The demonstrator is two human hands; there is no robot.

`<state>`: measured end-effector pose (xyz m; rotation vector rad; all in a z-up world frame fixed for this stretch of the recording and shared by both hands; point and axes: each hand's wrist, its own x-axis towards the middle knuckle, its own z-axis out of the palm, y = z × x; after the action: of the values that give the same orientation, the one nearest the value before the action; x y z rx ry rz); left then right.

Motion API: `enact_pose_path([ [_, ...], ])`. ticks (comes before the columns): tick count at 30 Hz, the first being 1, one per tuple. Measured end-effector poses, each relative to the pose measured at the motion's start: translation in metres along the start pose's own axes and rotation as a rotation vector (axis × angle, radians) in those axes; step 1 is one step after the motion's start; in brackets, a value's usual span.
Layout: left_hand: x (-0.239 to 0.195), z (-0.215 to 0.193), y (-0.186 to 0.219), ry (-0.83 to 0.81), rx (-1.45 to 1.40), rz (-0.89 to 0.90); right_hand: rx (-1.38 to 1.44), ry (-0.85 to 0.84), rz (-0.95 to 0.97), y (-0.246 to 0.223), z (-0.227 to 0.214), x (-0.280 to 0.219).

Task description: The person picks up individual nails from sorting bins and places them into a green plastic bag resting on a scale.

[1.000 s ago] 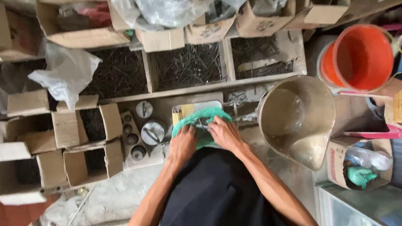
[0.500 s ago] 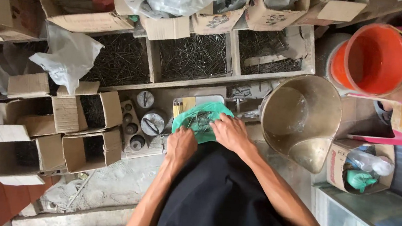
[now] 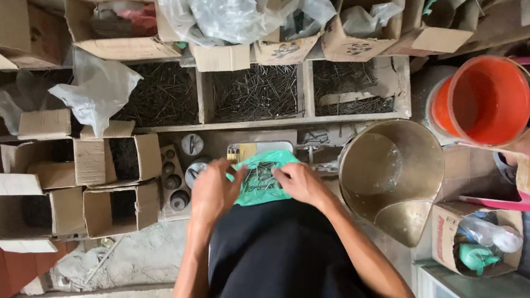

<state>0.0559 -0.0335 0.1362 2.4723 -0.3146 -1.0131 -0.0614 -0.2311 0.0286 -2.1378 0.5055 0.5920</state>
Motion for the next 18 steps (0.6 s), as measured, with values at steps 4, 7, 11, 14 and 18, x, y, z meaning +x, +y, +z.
enact_pose_path([
  [4,0.019,0.055,-0.032,-0.233,0.060,-0.005,0.139,0.018,-0.034,-0.034,-0.040,-0.002],
  [7,0.030,0.081,-0.043,-0.367,0.140,0.001,0.204,0.021,-0.031,-0.049,-0.065,0.003],
  [11,0.060,0.131,-0.066,-0.190,0.242,0.119,-0.011,-0.083,-0.053,-0.035,-0.043,0.015],
  [14,0.077,0.160,-0.081,-0.022,0.446,0.273,-0.269,-0.140,-0.074,0.038,0.032,0.045],
  [18,0.085,0.178,-0.094,0.056,0.610,0.400,-0.559,-0.033,-0.285,0.082,0.076,0.054],
])
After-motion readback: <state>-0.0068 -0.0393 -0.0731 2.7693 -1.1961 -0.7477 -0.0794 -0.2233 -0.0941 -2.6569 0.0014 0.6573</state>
